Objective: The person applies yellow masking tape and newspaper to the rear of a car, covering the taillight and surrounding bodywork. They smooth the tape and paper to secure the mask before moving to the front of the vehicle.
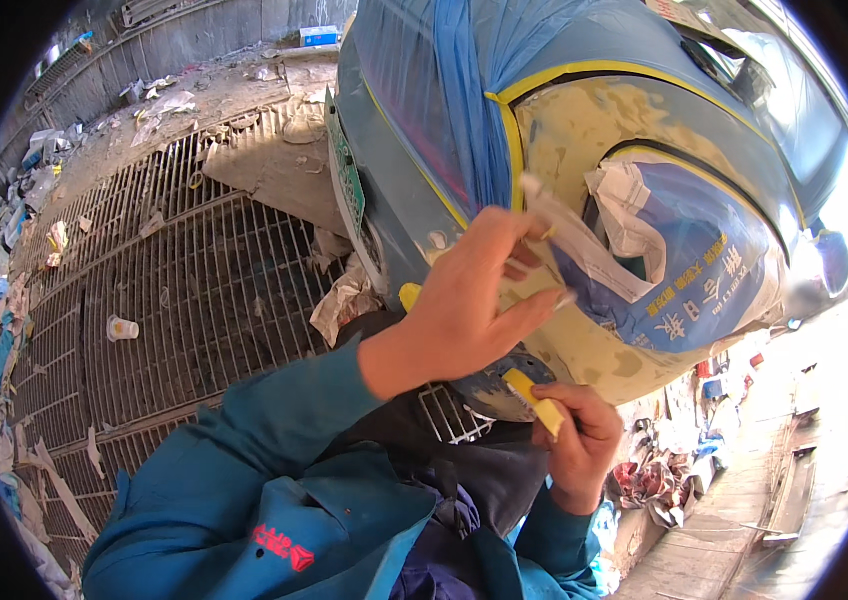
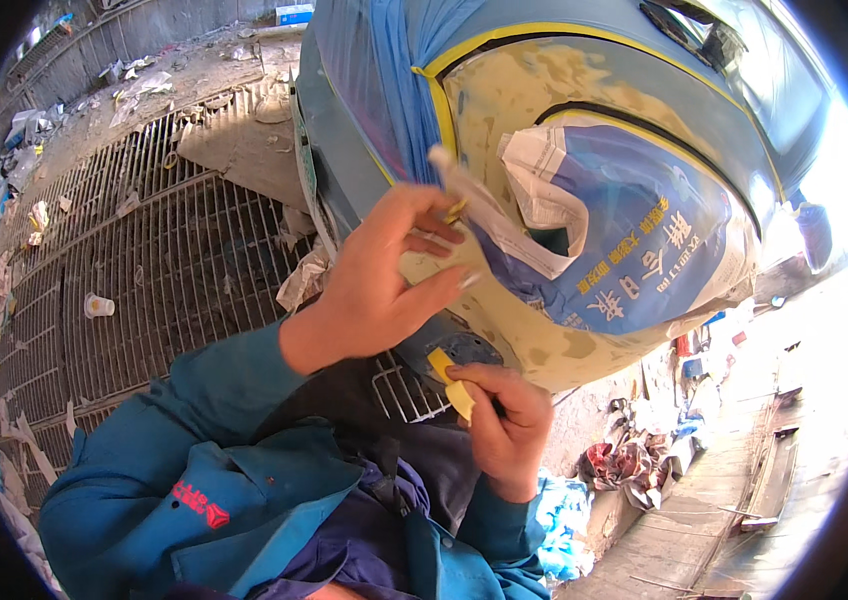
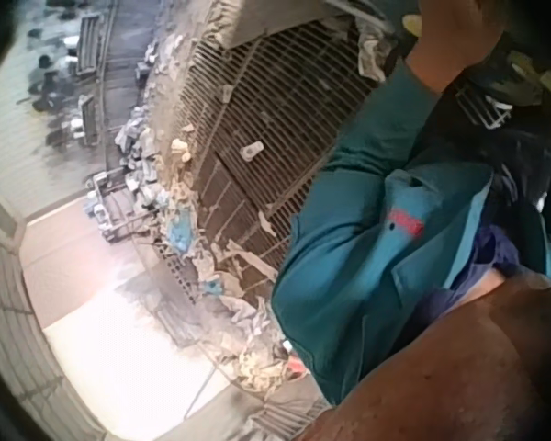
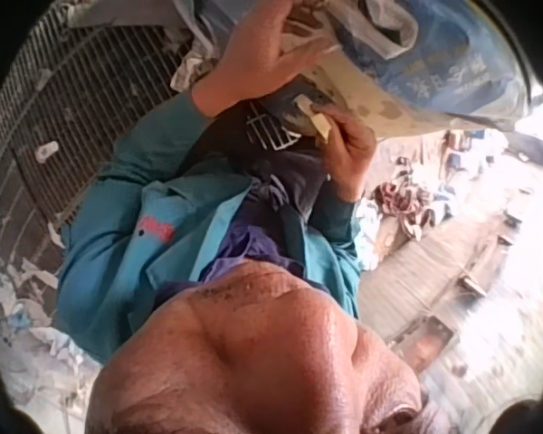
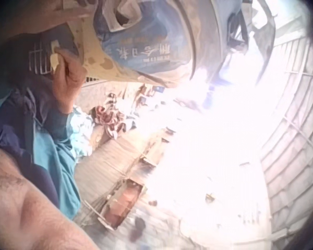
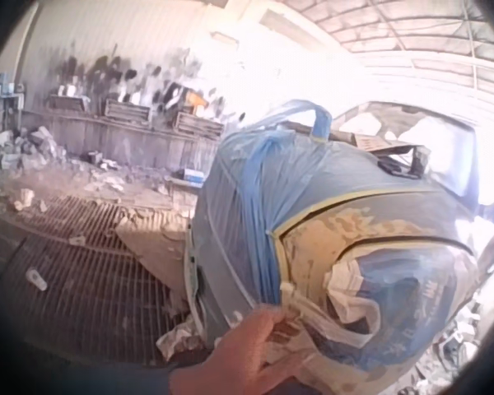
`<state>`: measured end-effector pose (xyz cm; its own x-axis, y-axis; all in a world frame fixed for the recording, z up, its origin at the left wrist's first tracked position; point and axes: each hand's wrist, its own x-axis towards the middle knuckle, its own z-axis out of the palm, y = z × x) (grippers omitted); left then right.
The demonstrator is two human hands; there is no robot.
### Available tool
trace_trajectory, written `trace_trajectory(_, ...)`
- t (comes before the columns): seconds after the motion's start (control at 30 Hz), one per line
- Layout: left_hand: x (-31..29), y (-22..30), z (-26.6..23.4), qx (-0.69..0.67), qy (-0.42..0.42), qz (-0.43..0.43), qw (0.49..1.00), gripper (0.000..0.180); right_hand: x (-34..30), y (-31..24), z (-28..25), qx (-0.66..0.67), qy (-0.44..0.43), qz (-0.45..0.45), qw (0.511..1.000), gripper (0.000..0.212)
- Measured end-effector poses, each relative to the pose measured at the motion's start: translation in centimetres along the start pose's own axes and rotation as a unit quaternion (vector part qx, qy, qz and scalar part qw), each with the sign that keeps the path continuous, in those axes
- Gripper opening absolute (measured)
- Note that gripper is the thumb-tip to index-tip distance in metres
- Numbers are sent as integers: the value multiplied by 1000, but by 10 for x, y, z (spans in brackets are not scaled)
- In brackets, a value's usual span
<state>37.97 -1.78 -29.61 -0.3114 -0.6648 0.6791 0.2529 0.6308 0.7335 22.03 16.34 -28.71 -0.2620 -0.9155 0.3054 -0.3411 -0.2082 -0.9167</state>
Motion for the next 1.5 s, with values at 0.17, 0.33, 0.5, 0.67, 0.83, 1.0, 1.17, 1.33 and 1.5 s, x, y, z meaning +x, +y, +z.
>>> trace_trajectory(0.17,70,-15,32,20,-1,-12,1000,51,25,-33,-9,24,20,-33,999,20)
trace_trajectory(0.33,98,-18,33,177,-16,51,983,53,81,-29,-9,49,46,-22,998,22)
trace_trajectory(0.5,124,-9,-8,255,-165,128,944,44,123,-14,-21,119,107,2,987,16)
trace_trajectory(0.67,143,7,-23,255,-206,195,924,49,131,3,-24,179,150,45,971,15)
trace_trajectory(0.83,150,15,-23,126,-234,121,956,48,131,8,-27,163,135,20,977,16)
trace_trajectory(1.0,159,4,-7,91,-209,150,962,42,128,11,-25,162,130,18,978,18)
trace_trajectory(1.17,167,-12,5,154,-154,175,960,45,125,14,-15,86,152,40,984,15)
trace_trajectory(1.33,144,-24,22,55,-15,188,981,53,129,10,-11,79,148,38,985,15)
trace_trajectory(1.5,109,-36,-6,215,0,454,865,39,128,11,-8,98,141,20,985,18)
